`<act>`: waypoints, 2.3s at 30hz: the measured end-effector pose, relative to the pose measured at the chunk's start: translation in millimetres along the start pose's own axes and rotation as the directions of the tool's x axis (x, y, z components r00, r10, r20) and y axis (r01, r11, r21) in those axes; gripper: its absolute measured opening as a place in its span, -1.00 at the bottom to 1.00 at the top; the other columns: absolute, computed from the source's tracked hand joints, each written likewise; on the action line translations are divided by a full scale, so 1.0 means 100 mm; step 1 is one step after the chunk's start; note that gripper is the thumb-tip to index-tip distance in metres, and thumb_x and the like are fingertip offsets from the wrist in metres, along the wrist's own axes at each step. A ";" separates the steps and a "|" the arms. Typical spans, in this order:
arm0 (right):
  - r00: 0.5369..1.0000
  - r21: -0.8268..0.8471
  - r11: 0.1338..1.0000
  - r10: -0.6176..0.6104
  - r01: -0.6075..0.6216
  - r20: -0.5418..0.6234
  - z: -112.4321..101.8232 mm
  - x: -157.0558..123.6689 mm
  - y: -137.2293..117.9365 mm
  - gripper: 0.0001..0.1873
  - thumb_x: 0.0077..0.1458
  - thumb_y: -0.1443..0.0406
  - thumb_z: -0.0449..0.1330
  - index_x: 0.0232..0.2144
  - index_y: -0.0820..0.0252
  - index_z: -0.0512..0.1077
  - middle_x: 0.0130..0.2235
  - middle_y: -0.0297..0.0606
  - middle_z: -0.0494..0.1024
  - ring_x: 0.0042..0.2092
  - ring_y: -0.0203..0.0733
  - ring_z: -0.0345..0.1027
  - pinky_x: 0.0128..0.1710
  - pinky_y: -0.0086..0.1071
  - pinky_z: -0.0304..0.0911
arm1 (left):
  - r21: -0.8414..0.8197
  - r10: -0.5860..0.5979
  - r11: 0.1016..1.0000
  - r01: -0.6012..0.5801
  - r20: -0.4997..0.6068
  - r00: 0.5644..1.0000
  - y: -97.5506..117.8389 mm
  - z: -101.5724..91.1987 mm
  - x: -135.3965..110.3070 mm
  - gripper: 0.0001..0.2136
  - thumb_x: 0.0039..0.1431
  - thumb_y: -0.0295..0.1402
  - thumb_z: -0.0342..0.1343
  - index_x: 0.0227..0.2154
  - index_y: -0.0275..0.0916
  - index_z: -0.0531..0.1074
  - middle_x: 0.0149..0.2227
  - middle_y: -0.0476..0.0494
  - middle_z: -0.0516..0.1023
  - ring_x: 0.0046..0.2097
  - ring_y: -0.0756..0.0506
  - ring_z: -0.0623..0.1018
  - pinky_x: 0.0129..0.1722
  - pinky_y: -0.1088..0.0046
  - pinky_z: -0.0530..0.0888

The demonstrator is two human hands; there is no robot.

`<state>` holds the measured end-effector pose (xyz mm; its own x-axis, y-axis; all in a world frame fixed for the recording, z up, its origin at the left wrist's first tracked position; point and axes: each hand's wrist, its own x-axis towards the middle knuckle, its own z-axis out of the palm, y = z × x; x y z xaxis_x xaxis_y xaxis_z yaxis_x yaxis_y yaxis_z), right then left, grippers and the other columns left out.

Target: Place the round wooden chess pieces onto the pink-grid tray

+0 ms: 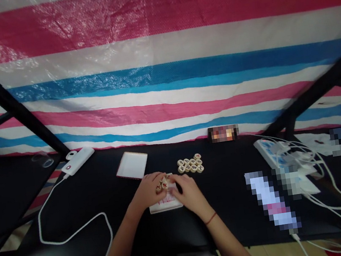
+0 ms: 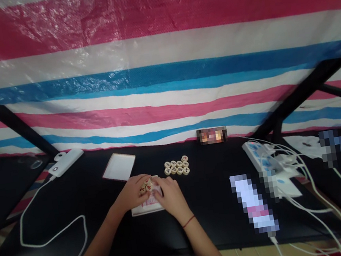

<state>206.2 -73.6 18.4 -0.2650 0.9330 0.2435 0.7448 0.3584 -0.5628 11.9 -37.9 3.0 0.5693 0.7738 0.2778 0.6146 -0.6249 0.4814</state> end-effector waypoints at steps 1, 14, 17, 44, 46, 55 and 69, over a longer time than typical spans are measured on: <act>0.999 0.028 0.999 0.019 -0.017 -0.045 -0.07 0.03 0.08 -0.71 0.10 0.39 0.08 -0.11 0.12 0.40 -0.17 -0.23 0.55 -0.15 -0.10 0.33 -0.14 -0.28 0.17 | 0.019 -0.012 1.000 0.012 0.008 1.000 0.00 0.01 -0.01 -0.50 0.08 -0.29 0.16 0.10 -0.23 0.32 0.07 -0.25 0.45 0.09 -0.21 0.44 0.10 0.18 0.34; 0.807 -0.312 0.761 0.589 -0.569 -0.034 -0.54 0.90 1.12 -0.71 -0.02 0.25 0.21 -0.21 0.24 0.50 -0.26 -0.09 0.56 -0.20 -0.06 0.46 -0.30 -0.39 0.21 | 0.154 -0.127 0.980 0.123 0.019 0.992 0.05 0.11 -0.02 -0.46 0.07 -0.28 0.18 0.14 -0.18 0.28 0.07 -0.21 0.45 0.10 -0.21 0.42 0.04 0.19 0.30; 0.807 -0.306 0.763 0.590 -0.570 -0.034 -0.52 0.94 1.12 -0.78 -0.11 0.32 0.23 -0.31 0.23 0.52 -0.31 -0.11 0.58 -0.24 -0.06 0.48 -0.34 -0.40 0.20 | 0.140 -0.128 0.982 0.123 0.023 0.992 0.07 0.08 -0.02 -0.47 0.07 -0.29 0.19 0.14 -0.17 0.28 0.06 -0.20 0.46 0.09 -0.20 0.42 0.07 0.16 0.29; 0.855 -0.141 0.843 0.516 -0.519 -0.059 -0.70 0.99 0.85 -0.76 -0.05 0.33 0.21 -0.26 0.22 0.53 -0.24 -0.17 0.61 -0.15 -0.14 0.48 -0.17 -0.41 0.28 | -0.085 -0.124 0.990 0.109 -0.193 0.973 0.13 -0.06 -0.01 -0.74 0.25 -0.35 0.03 -0.03 -0.15 0.45 -0.06 -0.16 0.52 -0.01 -0.14 0.50 0.05 0.24 0.46; 0.909 -0.022 0.909 0.415 -0.416 -0.043 -0.64 0.87 0.64 -0.74 0.00 0.26 0.21 -0.21 0.15 0.50 -0.25 -0.30 0.61 -0.20 -0.26 0.48 -0.17 -0.48 0.29 | -0.121 -0.136 0.986 0.114 -0.190 0.972 0.16 -0.08 0.01 -0.72 0.26 -0.35 0.02 0.01 -0.13 0.42 -0.02 -0.14 0.50 0.02 -0.12 0.50 0.07 0.28 0.45; 0.977 0.727 0.655 0.177 -0.207 0.119 -0.12 0.40 0.09 -0.69 -0.07 0.17 0.32 -0.27 0.20 0.43 -0.37 -0.28 0.57 -0.36 -0.25 0.46 -0.36 -0.41 0.35 | -0.252 -0.168 0.960 0.125 -0.157 0.973 0.27 0.03 0.10 -0.61 0.24 -0.30 0.08 0.13 -0.09 0.28 0.01 -0.11 0.48 0.01 -0.09 0.51 0.05 0.31 0.46; 0.890 0.871 0.402 0.448 -0.282 0.081 0.05 0.08 0.33 -0.49 -0.27 -0.03 0.42 -0.36 0.21 0.46 -0.29 -0.13 0.62 -0.34 -0.15 0.50 -0.35 -0.32 0.40 | 0.020 -0.103 0.994 0.104 -0.072 0.992 0.39 0.12 0.00 -0.88 0.06 -0.49 0.13 -0.34 -0.14 0.44 -0.24 -0.02 0.58 -0.07 -0.13 0.46 -0.02 0.23 0.25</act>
<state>226.0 -53.7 -1.9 0.0483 0.9938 -0.0997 -0.1594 -0.0909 -0.9830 42.4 -64.0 11.9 0.4620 0.8394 0.2863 0.6816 -0.5426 0.4908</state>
